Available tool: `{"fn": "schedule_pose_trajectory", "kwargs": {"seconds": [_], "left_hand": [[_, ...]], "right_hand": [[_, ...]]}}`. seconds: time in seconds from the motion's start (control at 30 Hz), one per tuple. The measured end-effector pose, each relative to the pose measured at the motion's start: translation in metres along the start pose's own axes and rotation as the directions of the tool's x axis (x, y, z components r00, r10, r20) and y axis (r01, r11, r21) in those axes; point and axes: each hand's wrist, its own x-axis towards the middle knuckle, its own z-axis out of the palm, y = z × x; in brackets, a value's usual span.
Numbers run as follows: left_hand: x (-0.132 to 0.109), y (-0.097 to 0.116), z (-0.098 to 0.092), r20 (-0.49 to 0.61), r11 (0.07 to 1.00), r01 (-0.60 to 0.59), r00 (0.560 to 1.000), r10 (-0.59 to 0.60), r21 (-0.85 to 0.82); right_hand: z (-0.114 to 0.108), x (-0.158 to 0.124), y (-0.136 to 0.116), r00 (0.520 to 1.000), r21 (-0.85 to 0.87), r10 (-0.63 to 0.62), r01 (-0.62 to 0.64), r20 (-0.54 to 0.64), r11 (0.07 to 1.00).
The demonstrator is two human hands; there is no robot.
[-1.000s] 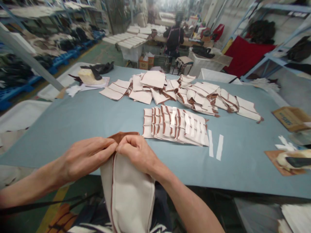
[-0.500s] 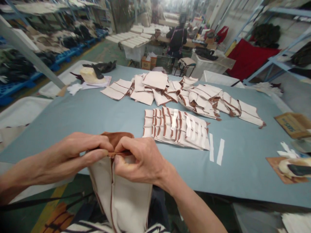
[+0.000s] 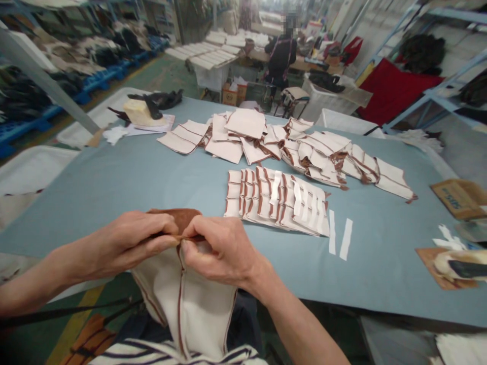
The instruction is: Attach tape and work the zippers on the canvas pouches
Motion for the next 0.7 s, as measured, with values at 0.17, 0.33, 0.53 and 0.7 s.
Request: {"fn": "schedule_pose_trajectory", "kwargs": {"seconds": [0.17, 0.33, 0.53, 0.7], "left_hand": [[-0.004, 0.000, -0.004, 0.058, 0.984, -0.013, 0.998, 0.003, 0.176], [0.002, 0.010, 0.001, -0.030, 0.970, -0.025, 0.999, 0.033, 0.244], [0.019, 0.005, 0.004, -0.095, 0.975, 0.112, 0.987, -0.132, -0.191], [0.009, 0.000, 0.012, -0.159, 0.877, 0.219, 0.937, -0.312, -0.428]], "right_hand": [[-0.005, 0.002, -0.012, 0.996, -0.138, -0.081, 0.085, 0.033, 0.987], [-0.010, 0.005, -0.023, 0.996, -0.145, -0.016, 0.029, 0.087, 0.989], [-0.020, 0.013, -0.001, 0.992, -0.050, 0.102, -0.099, 0.076, 0.994], [-0.028, 0.006, 0.031, 0.962, 0.082, 0.256, -0.264, 0.096, 0.961]]}}
